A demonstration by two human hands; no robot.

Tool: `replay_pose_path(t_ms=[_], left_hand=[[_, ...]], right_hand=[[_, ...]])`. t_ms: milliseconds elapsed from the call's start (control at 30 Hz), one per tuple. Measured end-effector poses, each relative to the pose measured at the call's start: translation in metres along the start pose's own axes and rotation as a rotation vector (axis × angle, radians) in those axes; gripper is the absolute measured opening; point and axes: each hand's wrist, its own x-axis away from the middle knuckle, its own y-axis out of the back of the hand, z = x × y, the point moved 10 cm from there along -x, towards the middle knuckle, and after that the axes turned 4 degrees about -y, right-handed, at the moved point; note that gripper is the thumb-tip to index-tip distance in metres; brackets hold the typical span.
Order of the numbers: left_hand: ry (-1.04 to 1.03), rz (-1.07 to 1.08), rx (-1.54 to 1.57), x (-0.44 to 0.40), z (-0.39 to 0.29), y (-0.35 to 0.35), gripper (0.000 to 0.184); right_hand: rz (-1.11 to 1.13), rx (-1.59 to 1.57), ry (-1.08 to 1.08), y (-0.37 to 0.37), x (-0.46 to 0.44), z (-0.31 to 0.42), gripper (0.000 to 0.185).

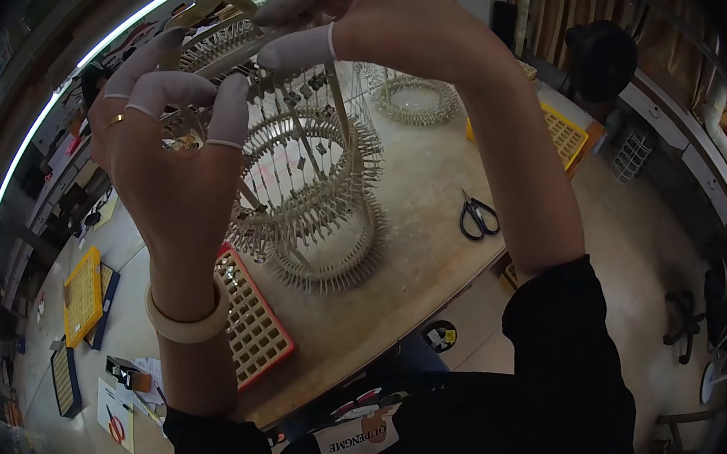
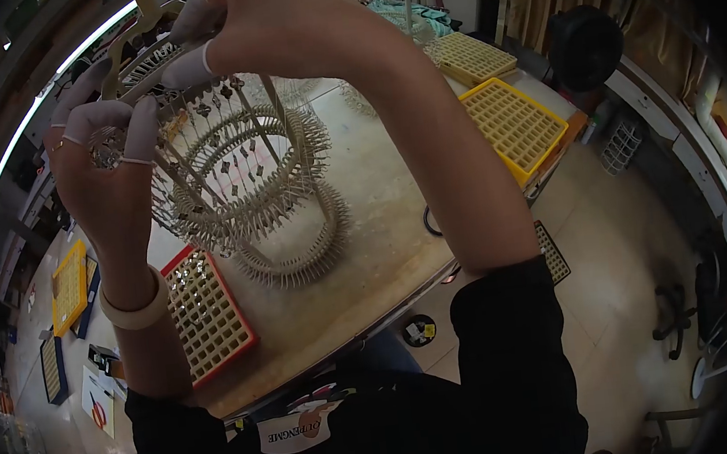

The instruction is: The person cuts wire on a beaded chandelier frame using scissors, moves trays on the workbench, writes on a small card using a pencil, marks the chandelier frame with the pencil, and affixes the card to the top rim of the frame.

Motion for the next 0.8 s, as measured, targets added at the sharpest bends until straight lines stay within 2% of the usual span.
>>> replay_pose_path(t_ms=[333,400,433,600,800], left_hand=[[-0.012,-0.044,0.104,0.003,0.002,-0.003,0.013],[-0.271,-0.106,0.154,0.003,-0.014,-0.001,0.009],[-0.271,-0.105,0.155,0.004,-0.015,-0.002,0.009],[-0.38,0.046,-0.142,0.006,-0.037,-0.019,0.023],[-0.331,0.083,-0.279,0.001,-0.046,-0.026,0.027]], right_hand=[[0.004,-0.013,-0.053,0.0,0.016,-0.018,0.028],[0.005,-0.015,-0.059,0.0,0.016,-0.021,0.028],[0.006,-0.016,-0.061,0.0,0.016,-0.022,0.027],[0.0,-0.021,-0.072,0.002,0.019,-0.03,0.027],[-0.019,-0.031,-0.089,0.009,0.026,-0.04,0.027]])
